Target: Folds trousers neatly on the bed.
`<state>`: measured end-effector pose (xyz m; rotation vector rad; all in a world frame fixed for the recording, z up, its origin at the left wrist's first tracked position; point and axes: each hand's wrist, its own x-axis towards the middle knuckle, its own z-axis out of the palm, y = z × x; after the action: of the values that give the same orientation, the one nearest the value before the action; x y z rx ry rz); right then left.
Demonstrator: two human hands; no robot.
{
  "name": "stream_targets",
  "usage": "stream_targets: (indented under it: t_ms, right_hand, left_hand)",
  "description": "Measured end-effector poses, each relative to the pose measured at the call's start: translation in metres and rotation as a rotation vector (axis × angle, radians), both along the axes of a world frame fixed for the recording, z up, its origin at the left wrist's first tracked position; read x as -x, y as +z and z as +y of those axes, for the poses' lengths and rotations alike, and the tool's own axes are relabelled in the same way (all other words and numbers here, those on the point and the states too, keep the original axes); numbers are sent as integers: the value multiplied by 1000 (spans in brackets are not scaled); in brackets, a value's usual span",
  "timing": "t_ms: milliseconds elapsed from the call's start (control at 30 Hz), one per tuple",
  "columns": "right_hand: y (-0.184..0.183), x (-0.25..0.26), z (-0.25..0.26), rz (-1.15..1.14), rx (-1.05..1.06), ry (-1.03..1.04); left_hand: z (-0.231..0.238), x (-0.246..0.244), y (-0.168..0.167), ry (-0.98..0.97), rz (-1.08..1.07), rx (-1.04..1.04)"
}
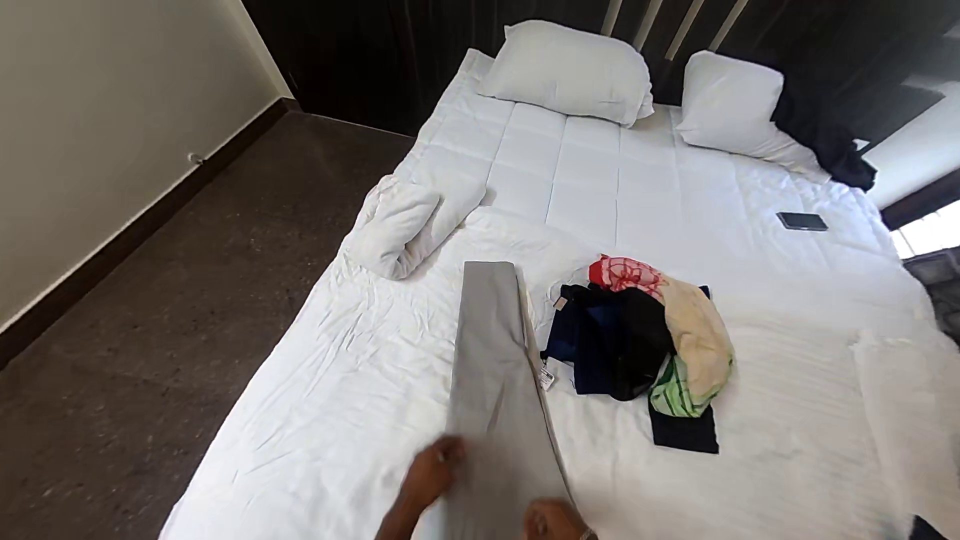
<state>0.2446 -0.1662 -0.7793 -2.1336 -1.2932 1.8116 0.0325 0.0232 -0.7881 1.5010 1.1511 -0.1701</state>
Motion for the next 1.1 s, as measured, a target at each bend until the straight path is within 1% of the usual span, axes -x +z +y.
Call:
stream_targets:
  t_ms: [33, 67, 133, 200, 233, 300, 333, 400, 500, 600, 633, 700, 767, 833, 967, 1033, 1100]
  right_hand:
    - [0, -7, 26, -76, -137, -136]
    - [0, -16, 55, -158, -239, -221]
    - [-11, -38, 114, -300, -431, -333]
    - [-37, -67, 168, -335, -565, -446]
    - [-50, -80, 193, -313, -574, -509]
    - [-65, -98, 238, -268, -464, -621]
    - [-68, -106, 259, -299, -407, -657]
    - [-78, -122, 295, -330, -369, -690]
    - [-83, -138, 333, -373, -389, -700]
    - [-92, -154, 368, -456, -545, -633]
    - [-97, -158, 377, -490, -571, -638]
    - [-99, -163, 389, -513, -554, -684]
    - [-95, -169, 398, -543, -503, -679]
    - [-98, -174, 407, -549, -483, -655]
    - [-104, -193, 429, -493, -591, -651]
    - [-112, -197, 437, -482, -599, -633]
    - [-122, -194, 442, -499, -561, -632]
  left_hand:
    - [33, -16, -9, 145, -19, -82]
    - [62, -31, -19, 258, -46, -116]
    - [110, -63, -45, 438, -158, -63]
    - [146, -93, -68, 574, -254, -27]
    - [160, -106, -76, 628, -275, -36]
    - [182, -123, -94, 725, -359, -33]
    - [195, -131, -101, 758, -411, -24]
    - [218, -139, -112, 749, -466, -6]
    - [248, -154, -121, 699, -466, -24]
    - [278, -170, -119, 658, -481, -132]
    - [286, -174, -121, 641, -502, -180]
    - [298, -180, -125, 632, -587, -226]
    - [303, -184, -130, 644, -652, -216]
    - [304, -181, -135, 659, -689, -158]
    - [310, -176, -140, 609, -753, -83]
    - [310, -177, -141, 610, -745, -79]
    - [311, -176, -140, 600, -689, -76]
